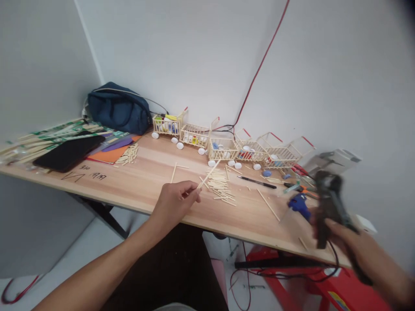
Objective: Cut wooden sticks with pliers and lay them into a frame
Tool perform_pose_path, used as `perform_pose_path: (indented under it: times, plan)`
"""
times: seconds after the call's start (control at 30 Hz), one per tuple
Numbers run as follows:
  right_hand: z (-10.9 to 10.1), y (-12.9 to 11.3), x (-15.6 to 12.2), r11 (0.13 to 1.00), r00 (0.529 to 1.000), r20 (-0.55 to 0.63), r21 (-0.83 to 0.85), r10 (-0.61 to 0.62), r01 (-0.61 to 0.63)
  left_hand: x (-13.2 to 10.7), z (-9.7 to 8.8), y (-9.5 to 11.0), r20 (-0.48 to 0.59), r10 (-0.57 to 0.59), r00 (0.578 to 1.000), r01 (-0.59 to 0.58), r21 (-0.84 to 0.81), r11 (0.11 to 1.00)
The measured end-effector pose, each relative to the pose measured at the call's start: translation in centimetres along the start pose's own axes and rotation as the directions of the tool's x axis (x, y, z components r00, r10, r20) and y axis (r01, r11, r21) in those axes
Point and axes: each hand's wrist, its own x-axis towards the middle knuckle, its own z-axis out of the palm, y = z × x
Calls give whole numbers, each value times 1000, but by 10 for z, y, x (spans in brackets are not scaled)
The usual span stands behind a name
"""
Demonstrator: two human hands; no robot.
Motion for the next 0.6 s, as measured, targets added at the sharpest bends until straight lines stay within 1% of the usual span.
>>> perform_pose_path:
  times: [0.03,0.07,0.1,0.13,0.17,0.23,0.27,0.3,0.37,0.47,0.6]
  plan:
    - [8,-24,-10,982,991,126,188,-53,29,-1,-3,1,-3,25,1000,-25,35,999]
    - [14,-48,-20,948,961,250,317,-121,36,-3,-6,3,-3,47,999,-47,67,997]
    - [20,-71,-31,921,911,366,389,-193,39,-4,-9,4,-2,66,998,-66,92,994]
    - [24,-94,-40,897,840,464,439,-281,57,-5,-12,4,-1,81,997,-80,113,990]
    - [28,-114,-48,874,795,495,478,-350,86,-7,-15,5,0,93,996,-92,130,987]
    - [31,-147,-59,832,730,508,534,-457,149,-9,-21,6,-6,111,994,-108,162,981]
    - [32,-160,-61,814,709,505,555,-493,171,-10,-24,7,-14,118,993,-114,180,977]
    - [33,-170,-61,798,681,508,571,-527,191,-12,-26,7,-19,126,992,-120,202,972]
    - [36,-185,-60,779,642,512,584,-572,228,-14,-30,7,-25,140,990,-129,256,958]
    - [45,-200,-56,764,622,496,581,-606,280,-15,-34,5,-13,142,990,-128,357,925]
    - [61,-213,-55,755,605,501,593,-619,281,-15,-37,-3,6,146,989,-130,490,862]
